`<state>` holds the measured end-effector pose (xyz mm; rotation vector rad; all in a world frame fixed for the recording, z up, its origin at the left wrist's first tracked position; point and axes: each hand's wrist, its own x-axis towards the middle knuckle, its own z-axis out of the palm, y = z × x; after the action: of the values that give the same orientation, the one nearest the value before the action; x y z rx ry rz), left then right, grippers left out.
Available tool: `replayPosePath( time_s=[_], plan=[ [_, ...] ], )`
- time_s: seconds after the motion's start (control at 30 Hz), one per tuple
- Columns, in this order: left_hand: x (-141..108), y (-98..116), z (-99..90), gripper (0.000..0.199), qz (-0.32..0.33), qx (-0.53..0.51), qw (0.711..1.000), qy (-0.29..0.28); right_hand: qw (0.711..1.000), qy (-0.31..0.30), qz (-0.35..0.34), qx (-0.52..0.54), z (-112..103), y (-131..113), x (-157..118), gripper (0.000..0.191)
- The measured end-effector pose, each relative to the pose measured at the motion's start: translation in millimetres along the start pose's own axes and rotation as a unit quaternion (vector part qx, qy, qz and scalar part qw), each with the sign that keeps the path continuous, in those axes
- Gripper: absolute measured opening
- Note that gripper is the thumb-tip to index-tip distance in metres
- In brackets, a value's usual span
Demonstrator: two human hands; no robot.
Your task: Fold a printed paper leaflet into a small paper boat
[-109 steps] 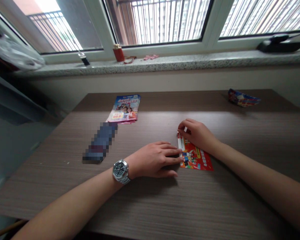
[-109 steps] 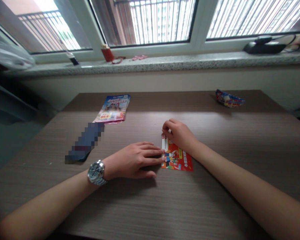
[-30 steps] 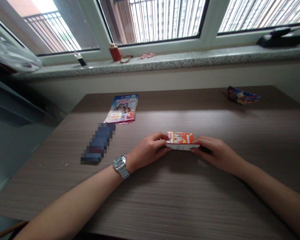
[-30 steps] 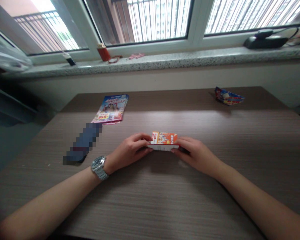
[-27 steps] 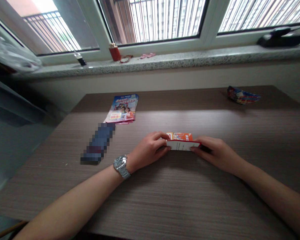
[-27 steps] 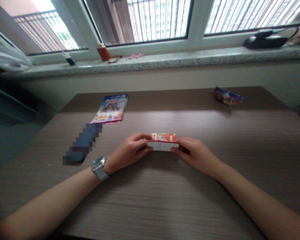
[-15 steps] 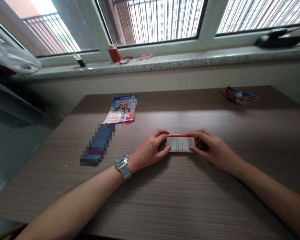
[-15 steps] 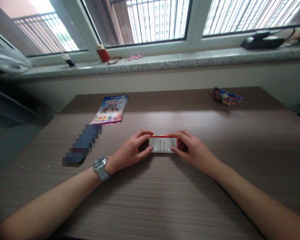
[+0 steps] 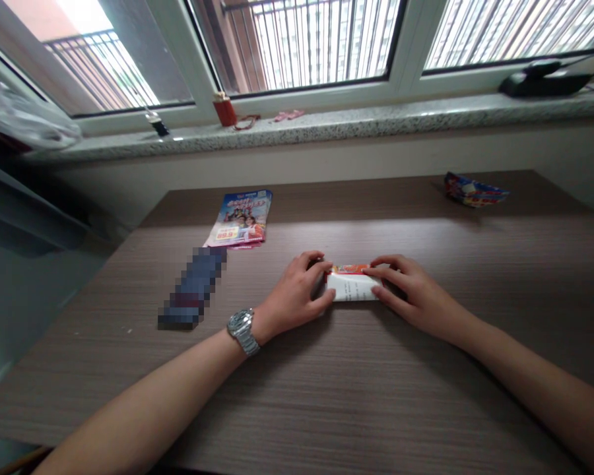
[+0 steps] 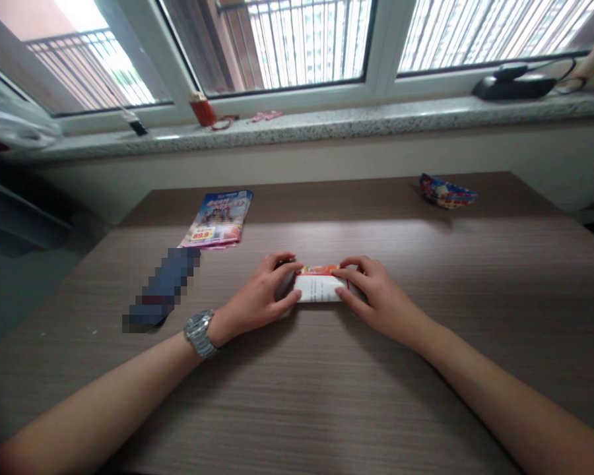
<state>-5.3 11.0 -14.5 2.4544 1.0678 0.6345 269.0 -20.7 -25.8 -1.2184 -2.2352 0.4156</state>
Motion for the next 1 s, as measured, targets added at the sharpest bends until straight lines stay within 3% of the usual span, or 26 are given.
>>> replayPosePath(
  time_s=[0.33, 0.6, 0.73, 0.9, 1.0],
  plan=[
    [1, 3, -5.6, 0.038, 0.046, -0.103, 0.994, -0.013, 0.999, 0.005, 0.021, 0.037, -1, -7, 3, 0.046],
    [-2, 9, 0.0, 0.024, -0.011, -0.194, 0.981, 0.024, 0.996, 0.021, 0.044, 0.071, -1, -11, 1, 0.049],
    [-3, 9, 3.1, 0.024, -0.015, -0.204, 0.978, 0.046, 0.995, 0.049, 0.041, 0.082, -3, -16, 1, 0.041],
    [-5, 11, 3.8, 0.027, -0.008, -0.216, 0.975, 0.052, 0.970, 0.015, 0.117, 0.210, -6, -20, 1, 0.036],
    [-5, 13, 3.8, 0.026, -0.009, -0.234, 0.971, 0.049, 0.962, 0.002, 0.157, 0.224, -7, -21, 0, 0.032]
  ],
)
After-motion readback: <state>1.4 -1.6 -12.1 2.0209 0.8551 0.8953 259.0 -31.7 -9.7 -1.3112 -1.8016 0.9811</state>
